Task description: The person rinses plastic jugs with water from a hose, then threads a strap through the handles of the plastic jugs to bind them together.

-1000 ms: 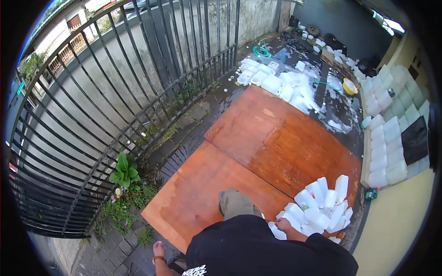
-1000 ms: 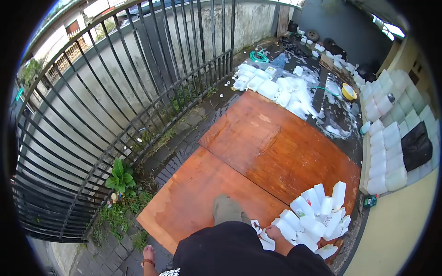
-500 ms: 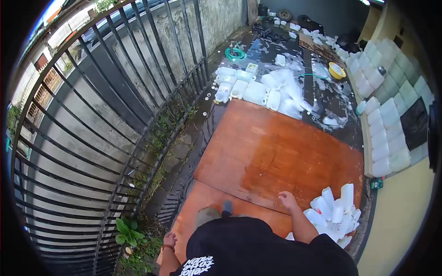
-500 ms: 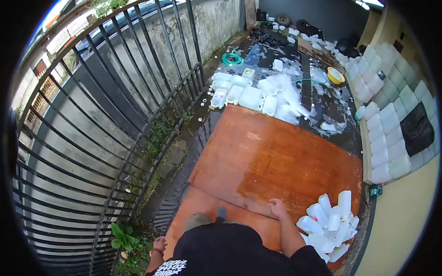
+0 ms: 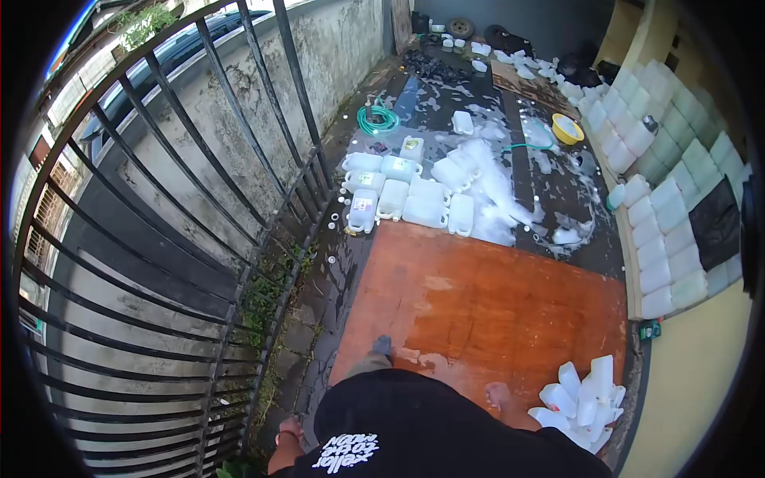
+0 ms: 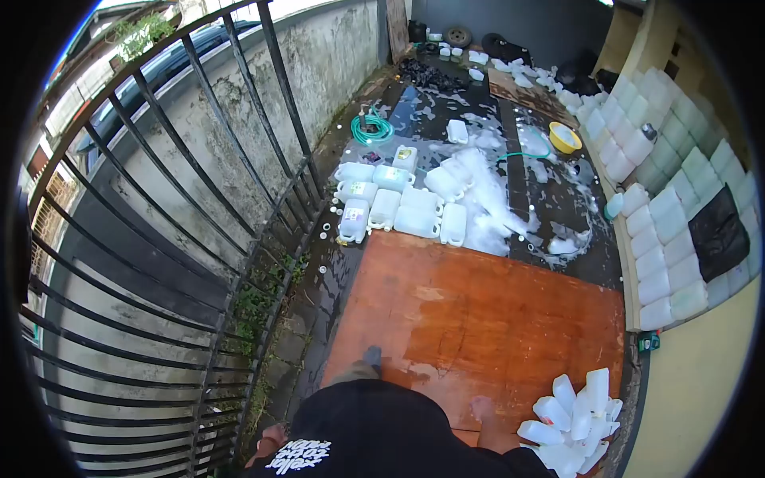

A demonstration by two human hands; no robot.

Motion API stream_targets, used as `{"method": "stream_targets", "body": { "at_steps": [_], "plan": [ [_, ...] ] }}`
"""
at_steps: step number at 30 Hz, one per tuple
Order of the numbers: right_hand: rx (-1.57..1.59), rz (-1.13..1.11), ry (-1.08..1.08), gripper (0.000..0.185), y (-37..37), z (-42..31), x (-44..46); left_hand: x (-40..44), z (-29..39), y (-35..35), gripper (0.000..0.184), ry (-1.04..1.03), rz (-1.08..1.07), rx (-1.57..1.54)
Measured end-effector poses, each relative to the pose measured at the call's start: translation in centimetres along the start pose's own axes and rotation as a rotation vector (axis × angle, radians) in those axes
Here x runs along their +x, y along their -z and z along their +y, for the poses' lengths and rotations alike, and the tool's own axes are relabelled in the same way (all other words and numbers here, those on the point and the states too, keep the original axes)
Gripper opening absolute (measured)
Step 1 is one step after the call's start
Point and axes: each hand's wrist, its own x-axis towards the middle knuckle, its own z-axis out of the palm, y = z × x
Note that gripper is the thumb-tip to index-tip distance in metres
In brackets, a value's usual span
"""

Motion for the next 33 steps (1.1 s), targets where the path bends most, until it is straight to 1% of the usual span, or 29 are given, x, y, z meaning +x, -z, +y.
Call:
{"method": "stream_targets", "body": {
  "at_steps": [1,2,3,4,5,6,7,8,9,11,12,13,14,15,17,18,20,21,22,23,24,25,26,27,28,29,31,32,33],
  "plan": [
    [-0.217,-0.065,0.154,0.016,0.5,-1.2,0.6,3.4,1.9,3.7,0.040,0.000,-0.011,0.002],
    [-0.424,-0.097,0.322,0.017,1.0,-2.3,1.2,7.2,4.3,7.5,0.029,0.217,0.107,-0.555],
    [-0.669,-0.100,0.479,0.020,1.9,-5.2,0.9,10.7,6.4,11.5,0.019,0.439,0.227,-1.109],
    [-0.665,-0.103,0.477,0.020,2.2,-6.9,1.4,15.0,8.2,15.5,0.023,0.338,0.302,-1.084],
    [-0.522,-0.139,0.365,0.020,2.7,-8.8,2.2,18.5,10.7,20.0,0.025,0.172,0.420,-1.050],
    [-0.280,-0.158,0.146,0.020,3.1,-10.5,3.2,23.2,12.2,23.1,0.025,0.014,0.574,-0.963],
    [-0.043,-0.137,-0.065,0.019,3.7,-12.1,4.2,25.2,16.2,28.9,0.030,0.017,0.456,-1.130],
    [0.116,-0.105,-0.198,0.019,4.3,-13.5,5.5,29.4,18.5,32.8,0.030,-0.129,0.534,-1.086],
    [0.216,-0.076,-0.273,0.019,4.9,-14.8,7.1,29.0,23.7,39.7,0.031,-0.209,0.519,-1.116],
    [0.318,-0.039,-0.347,0.018,6.4,-16.8,10.8,31.1,31.5,50.9,0.027,-0.392,0.584,-1.110],
    [0.344,-0.027,-0.367,0.018,7.4,-17.6,13.1,32.4,34.7,56.2,0.028,-0.465,0.656,-1.020],
    [0.353,-0.022,-0.383,0.017,8.3,-18.0,15.4,33.0,38.3,61.3,0.028,-0.536,0.667,-1.097],
    [0.354,-0.024,-0.389,0.017,9.5,-18.8,17.8,33.6,41.7,66.4,0.024,-0.594,0.736,-1.066],
    [0.345,-0.030,-0.389,0.017,10.6,-19.4,20.6,34.8,44.5,71.4,0.025,-0.644,0.797,-1.056],
    [0.300,-0.055,-0.360,0.016,13.5,-20.9,26.5,38.1,49.0,81.5,0.028,-0.667,0.894,-1.035],
    [0.258,-0.073,-0.330,0.016,15.4,-21.9,29.5,40.0,51.2,86.8,0.030,-0.659,1.004,-0.998],
    [0.164,-0.095,-0.244,0.015,20.1,-24.2,36.1,44.2,55.5,97.3,0.037,-0.630,1.230,-0.911],
    [0.138,-0.094,-0.216,0.015,22.8,-25.7,39.0,46.8,56.9,103.0,0.045,-0.512,1.470,-0.670],
    [0.162,-0.073,-0.234,0.015,25.4,-27.2,41.7,49.2,58.1,108.0,0.053,-0.379,1.670,-0.408],
    [0.356,-0.011,-0.334,0.015,27.9,-27.8,45.1,51.9,58.6,113.0,0.074,-0.131,1.796,-0.254],
    [0.610,0.060,-0.440,0.015,30.6,-29.2,48.3,54.1,59.3,117.3,0.089,0.008,1.924,-0.258],
    [0.936,0.160,-0.542,0.015,32.7,-30.4,51.1,55.6,59.9,121.0,0.098,0.201,2.003,-0.209],
    [0.930,0.149,-0.547,0.015,35.0,-31.5,53.8,56.0,61.8,123.4,0.105,0.374,2.013,-0.411],
    [0.822,0.164,-0.513,0.016,37.3,-32.5,56.4,58.0,61.2,125.9,0.110,0.394,2.018,-0.466],
    [0.719,0.178,-0.480,0.016,39.4,-33.7,58.2,59.7,60.4,127.9,0.108,0.434,1.969,-0.479],
    [0.719,0.168,-0.486,0.016,40.9,-34.8,59.4,60.4,60.8,129.4,0.106,0.468,1.920,-0.493],
    [0.658,0.262,-0.508,0.016,43.2,-36.7,61.8,61.9,61.2,130.1,0.093,0.206,1.929,-0.777],
    [0.660,0.256,-0.511,0.016,43.8,-35.7,62.6,63.1,60.8,130.3,0.079,0.241,2.041,-0.718],
    [0.889,0.124,-0.513,0.015,43.8,-33.5,63.2,64.0,60.0,130.6,0.070,0.296,2.076,-0.731]
  ]
}}
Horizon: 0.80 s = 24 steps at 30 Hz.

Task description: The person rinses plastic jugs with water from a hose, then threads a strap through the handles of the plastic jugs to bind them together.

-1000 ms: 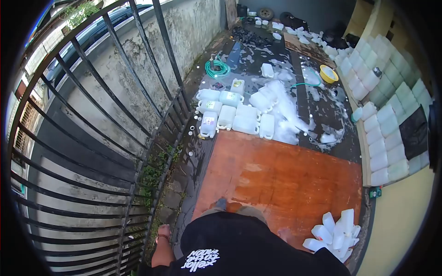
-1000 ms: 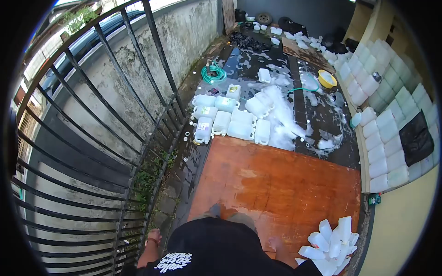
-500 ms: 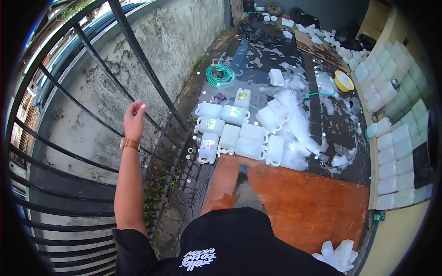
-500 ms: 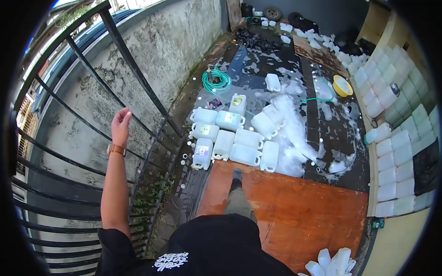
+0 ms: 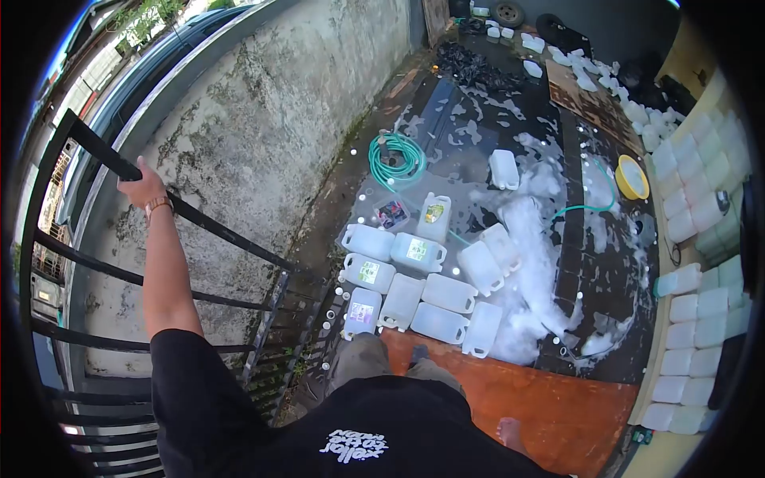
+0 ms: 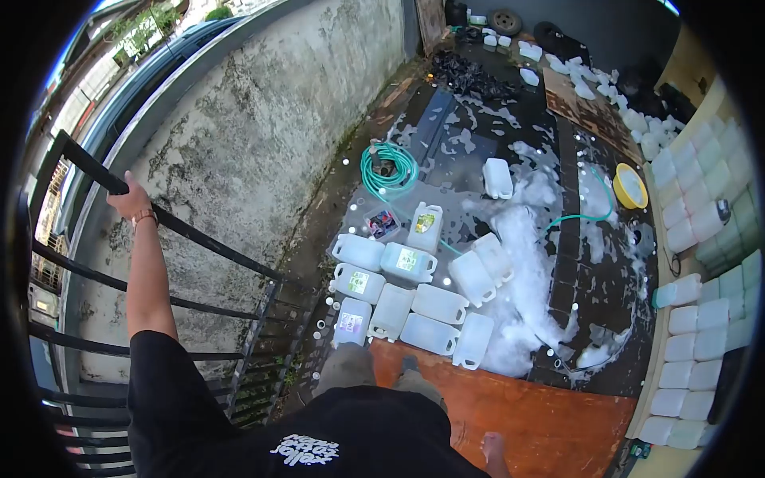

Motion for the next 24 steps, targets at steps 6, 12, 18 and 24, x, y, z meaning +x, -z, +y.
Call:
{"method": "stream_targets", "body": {
  "at_steps": [6,12,18,24],
  "plan": [
    [-0.973,-0.338,0.488,0.014,-3.7,-8.6,0.0,0.4,-0.9,-1.6,0.065,-0.036,0.110,0.051],
    [-0.228,-0.012,0.150,0.012,-11.6,-13.3,8.4,-0.8,0.0,-2.1,0.075,-0.065,0.202,0.052],
    [-0.188,0.401,0.162,0.017,-25.2,-22.2,19.9,-5.4,1.1,-8.4,0.060,-0.837,0.719,0.054],
    [-0.552,0.302,0.503,0.022,-61.6,-56.3,33.5,-19.0,0.3,-47.7,0.036,-0.820,-0.518,-0.294]
  ]
}}
